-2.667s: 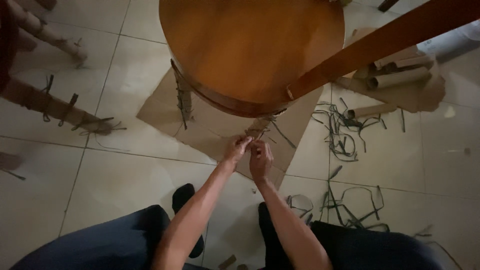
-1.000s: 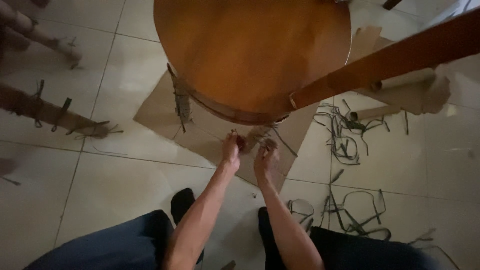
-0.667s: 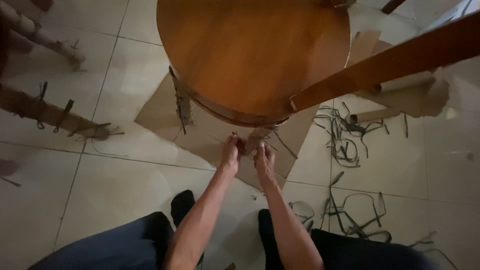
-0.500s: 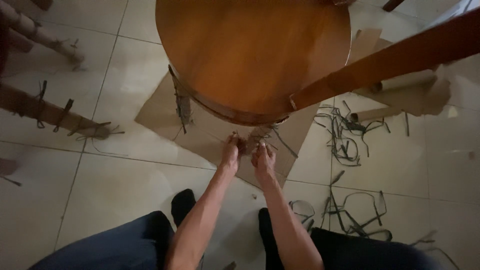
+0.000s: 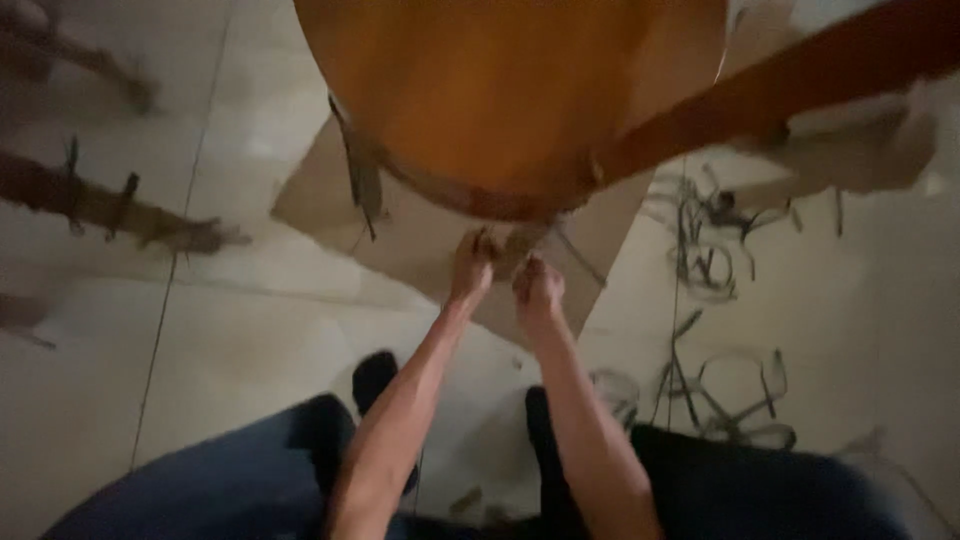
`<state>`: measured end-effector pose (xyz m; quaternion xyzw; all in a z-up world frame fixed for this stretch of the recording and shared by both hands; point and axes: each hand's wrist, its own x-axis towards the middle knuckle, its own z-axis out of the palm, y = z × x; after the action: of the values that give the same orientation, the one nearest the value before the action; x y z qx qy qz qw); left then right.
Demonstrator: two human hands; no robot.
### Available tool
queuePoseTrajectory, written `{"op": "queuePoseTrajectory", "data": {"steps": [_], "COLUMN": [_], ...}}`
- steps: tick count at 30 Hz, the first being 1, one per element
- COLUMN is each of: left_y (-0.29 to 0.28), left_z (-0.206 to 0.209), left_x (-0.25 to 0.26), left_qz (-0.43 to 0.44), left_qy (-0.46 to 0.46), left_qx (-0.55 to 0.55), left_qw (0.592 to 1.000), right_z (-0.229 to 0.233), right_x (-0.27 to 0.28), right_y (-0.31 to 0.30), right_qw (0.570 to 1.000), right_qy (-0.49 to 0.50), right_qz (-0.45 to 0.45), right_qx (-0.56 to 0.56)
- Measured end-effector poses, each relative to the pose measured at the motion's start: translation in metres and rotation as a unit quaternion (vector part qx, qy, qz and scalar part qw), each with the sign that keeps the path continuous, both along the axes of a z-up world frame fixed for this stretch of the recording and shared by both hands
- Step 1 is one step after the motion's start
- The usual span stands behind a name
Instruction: Wrapping the legs of a wooden chair with protective paper strips for transport or storage.
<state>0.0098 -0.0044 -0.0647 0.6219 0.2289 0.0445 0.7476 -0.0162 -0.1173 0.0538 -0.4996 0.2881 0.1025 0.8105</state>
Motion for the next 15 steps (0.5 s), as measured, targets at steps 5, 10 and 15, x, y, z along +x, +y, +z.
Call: {"op": "queuePoseTrajectory", "data": {"steps": [5,10,15], "left_y": [-0.003,0.000,0.000], "left_z": [0.067,0.086,0.089], "left_x": [-0.026,-0.030,-0.024], "left_qz": [-0.075,-0.110,-0.125], "left_qy": [-0.069,-0.024,0.028], "left_qx": [0.192,0.279,0.309], "left_qw": [0.976,0.954,0.943], "right_z": [0.014,0.050,0.009], "right_x": [0.002,0.001,0.004], "right_y": [-0.004,0.000,-0.014], "right_qw": [0.999,1.000,0.999], "right_qy": [0.024,-0.003,0.032], "right_qz": [-0.017,0.024,0.026], "right_qx": [-0.017,-0.005,-0.028]}}
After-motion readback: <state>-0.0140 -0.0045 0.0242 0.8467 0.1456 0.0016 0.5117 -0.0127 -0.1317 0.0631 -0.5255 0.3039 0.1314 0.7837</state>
